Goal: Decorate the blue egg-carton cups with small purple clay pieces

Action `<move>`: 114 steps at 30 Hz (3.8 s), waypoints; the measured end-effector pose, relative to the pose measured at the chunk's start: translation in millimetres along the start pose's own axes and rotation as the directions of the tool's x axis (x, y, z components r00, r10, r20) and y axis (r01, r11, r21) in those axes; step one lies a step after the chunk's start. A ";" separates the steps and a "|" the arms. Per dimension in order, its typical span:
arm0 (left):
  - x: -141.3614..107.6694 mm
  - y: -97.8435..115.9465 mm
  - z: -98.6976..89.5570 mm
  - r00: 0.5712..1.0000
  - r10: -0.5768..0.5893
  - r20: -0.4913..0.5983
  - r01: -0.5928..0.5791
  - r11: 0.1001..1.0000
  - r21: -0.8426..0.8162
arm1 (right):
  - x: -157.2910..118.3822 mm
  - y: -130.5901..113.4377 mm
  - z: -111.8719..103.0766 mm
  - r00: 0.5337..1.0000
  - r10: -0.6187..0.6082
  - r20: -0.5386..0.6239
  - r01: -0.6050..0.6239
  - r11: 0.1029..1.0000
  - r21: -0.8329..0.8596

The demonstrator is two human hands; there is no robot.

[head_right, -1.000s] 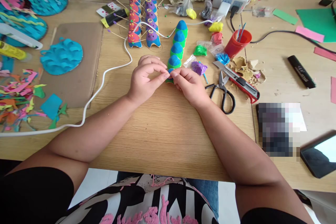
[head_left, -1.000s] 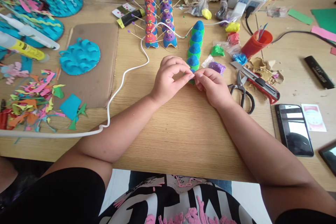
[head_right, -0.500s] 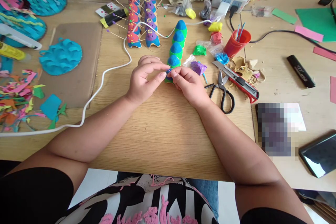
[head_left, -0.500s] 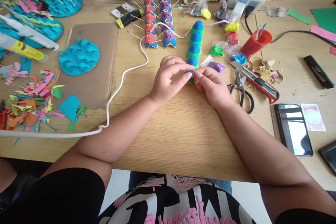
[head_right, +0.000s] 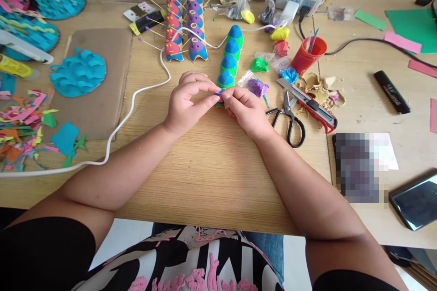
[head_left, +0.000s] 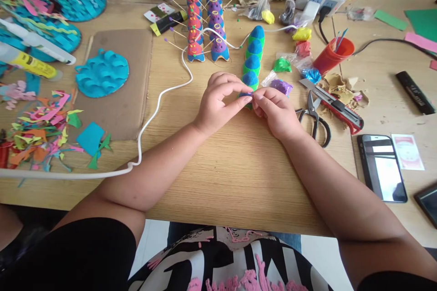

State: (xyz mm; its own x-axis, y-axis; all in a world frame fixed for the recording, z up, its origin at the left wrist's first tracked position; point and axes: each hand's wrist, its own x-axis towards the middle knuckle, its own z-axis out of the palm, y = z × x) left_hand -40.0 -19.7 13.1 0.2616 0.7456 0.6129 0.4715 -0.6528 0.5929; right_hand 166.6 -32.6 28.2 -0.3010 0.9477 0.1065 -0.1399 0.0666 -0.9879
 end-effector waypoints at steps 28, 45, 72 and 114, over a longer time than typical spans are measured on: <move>-0.7 0.4 -0.3 1.000 -0.024 0.018 0.025 1.000 -0.008 | -1.0 1.5 0.1 1.000 0.016 -0.010 -0.016 1.000 -0.001; 0.0 -2.7 2.0 1.000 -0.025 0.002 0.025 1.000 0.004 | -2.5 -1.5 1.0 1.000 0.009 0.008 -0.009 1.000 -0.014; 0.5 3.0 -0.5 1.000 0.019 -0.008 -0.019 0.998 -0.065 | -0.2 0.3 0.3 1.000 0.019 -0.017 -0.019 0.999 0.030; -0.4 2.3 -1.4 0.999 0.041 -0.017 -0.042 0.994 -0.104 | -1.3 4.4 -0.8 0.999 -0.042 0.017 0.042 0.999 0.008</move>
State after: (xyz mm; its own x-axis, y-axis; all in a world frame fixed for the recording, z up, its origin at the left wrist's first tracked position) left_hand -40.3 -21.7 14.9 0.2661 0.7159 0.6455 0.3698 -0.6942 0.6175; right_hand 167.1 -33.2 23.6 -0.3107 0.9386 0.1501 -0.1599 0.1040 -0.9816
